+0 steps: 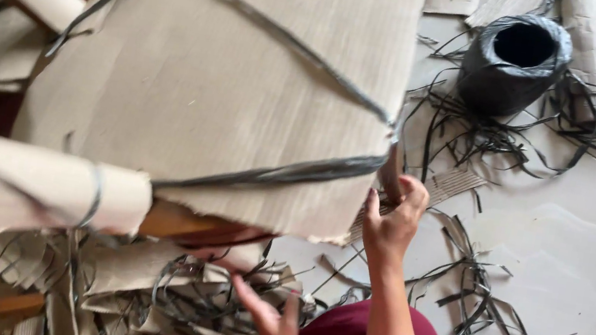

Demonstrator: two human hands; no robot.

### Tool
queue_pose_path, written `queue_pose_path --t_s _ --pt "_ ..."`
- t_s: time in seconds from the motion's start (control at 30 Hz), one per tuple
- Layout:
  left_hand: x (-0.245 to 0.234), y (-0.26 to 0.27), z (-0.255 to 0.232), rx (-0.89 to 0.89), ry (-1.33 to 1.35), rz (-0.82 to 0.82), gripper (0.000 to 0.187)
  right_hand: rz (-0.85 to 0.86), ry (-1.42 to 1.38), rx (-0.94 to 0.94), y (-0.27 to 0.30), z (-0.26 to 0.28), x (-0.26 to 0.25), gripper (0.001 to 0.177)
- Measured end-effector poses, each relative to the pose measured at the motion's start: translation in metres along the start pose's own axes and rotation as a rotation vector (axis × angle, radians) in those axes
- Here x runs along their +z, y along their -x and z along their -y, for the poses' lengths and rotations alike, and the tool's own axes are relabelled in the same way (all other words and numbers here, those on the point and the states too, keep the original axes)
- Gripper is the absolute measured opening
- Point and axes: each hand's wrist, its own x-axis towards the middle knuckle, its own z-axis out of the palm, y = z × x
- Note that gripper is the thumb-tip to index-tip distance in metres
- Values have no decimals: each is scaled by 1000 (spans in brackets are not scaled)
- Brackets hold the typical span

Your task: Wrapping a wooden chair leg with corrugated cardboard and securing it with plastic strips for protection.

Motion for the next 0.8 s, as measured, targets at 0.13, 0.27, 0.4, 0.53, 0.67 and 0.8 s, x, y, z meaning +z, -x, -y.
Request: queue_pose_path --t_s 0.13,0.27,0.4,0.53,0.67,0.8 --pt "-9 -41 -50 157 89 -129 100 22 21 -9 -54 -20 15 71" --pt "-31 -80 -105 33 105 -158 76 143 -192 -43 -66 -48 36 53" --pt "-38 -97 -120 -84 8 -192 58 44 -139 -155 -69 -57 43 43" --pt "-48 -98 -96 -102 -15 -176 50 39 -141 -107 -55 -59 28 39" --pt "-54 -96 -93 74 10 -102 45 -20 -158 -95 -37 -56 4 24" --pt "-63 -92 -106 20 -13 -87 68 -22 -240 -56 -13 -48 -13 28"
